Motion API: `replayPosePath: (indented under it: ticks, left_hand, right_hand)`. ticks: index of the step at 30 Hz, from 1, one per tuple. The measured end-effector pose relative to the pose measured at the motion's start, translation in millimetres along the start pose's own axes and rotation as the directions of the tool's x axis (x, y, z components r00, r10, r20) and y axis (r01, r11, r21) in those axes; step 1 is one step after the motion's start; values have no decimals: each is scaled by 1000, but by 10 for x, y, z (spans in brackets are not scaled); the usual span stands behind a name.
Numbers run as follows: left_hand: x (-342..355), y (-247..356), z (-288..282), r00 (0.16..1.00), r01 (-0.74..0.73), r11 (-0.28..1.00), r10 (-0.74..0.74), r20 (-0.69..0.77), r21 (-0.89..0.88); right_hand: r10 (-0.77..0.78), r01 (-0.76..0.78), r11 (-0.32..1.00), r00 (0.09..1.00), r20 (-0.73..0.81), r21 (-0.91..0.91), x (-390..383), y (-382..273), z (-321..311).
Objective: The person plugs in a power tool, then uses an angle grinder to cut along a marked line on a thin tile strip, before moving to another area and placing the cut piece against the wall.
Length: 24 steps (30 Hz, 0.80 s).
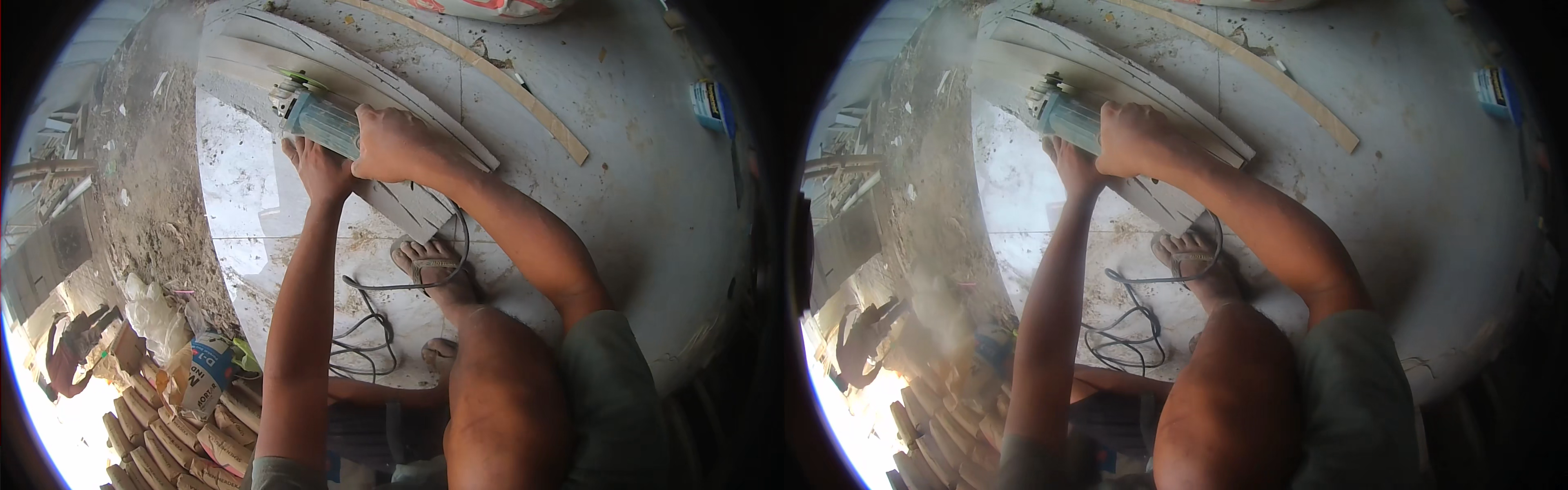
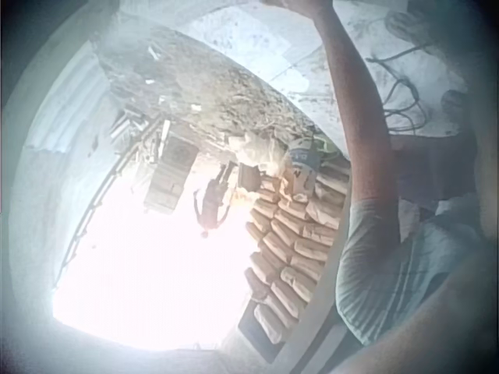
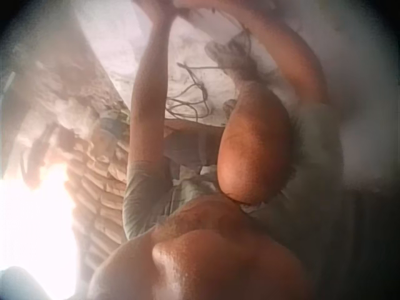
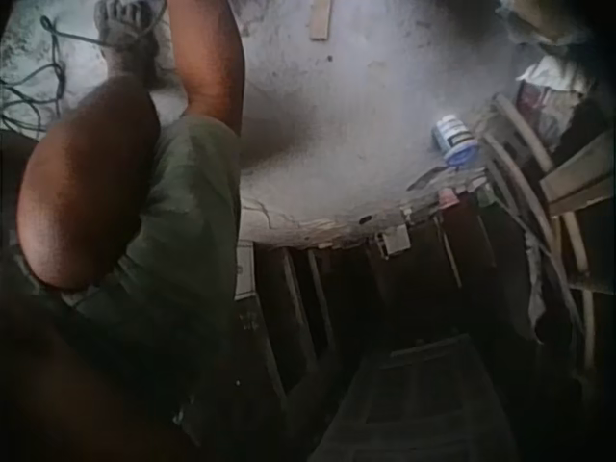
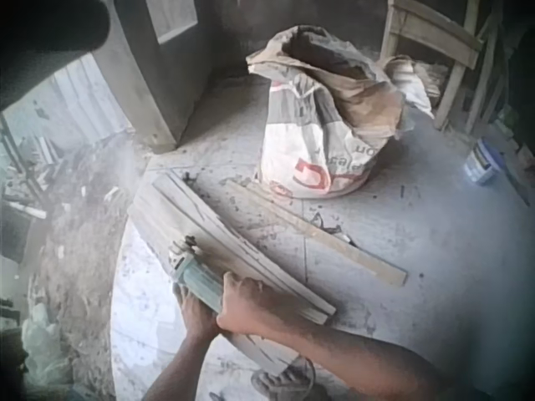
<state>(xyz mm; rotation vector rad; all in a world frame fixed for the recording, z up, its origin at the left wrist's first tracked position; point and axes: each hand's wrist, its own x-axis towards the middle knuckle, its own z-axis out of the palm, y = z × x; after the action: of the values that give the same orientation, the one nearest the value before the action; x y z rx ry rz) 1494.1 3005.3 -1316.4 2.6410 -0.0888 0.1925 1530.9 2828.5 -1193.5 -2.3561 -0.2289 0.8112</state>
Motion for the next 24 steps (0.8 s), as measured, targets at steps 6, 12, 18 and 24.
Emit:
replayPosePath:
  ticks: [6,12,18,24]
  left_hand:
    - [-1,-1,16,998,-57,994,58,-6,91]
    - [-7,14,7,996,-65,997,67,-54,45]
    - [3,-1,24,994,-94,993,97,-41,77]
    - [4,-19,12,999,-5,1000,5,51,13]
  right_hand:
    - [12,-12,1000,1000,18,-3,-56,93,2]
    - [6,-7,1000,999,32,29,-144,140,-18]
    - [20,-20,1000,1000,8,5,-220,178,-10]
    - [23,-23,1000,1000,-9,1,-320,211,-22]
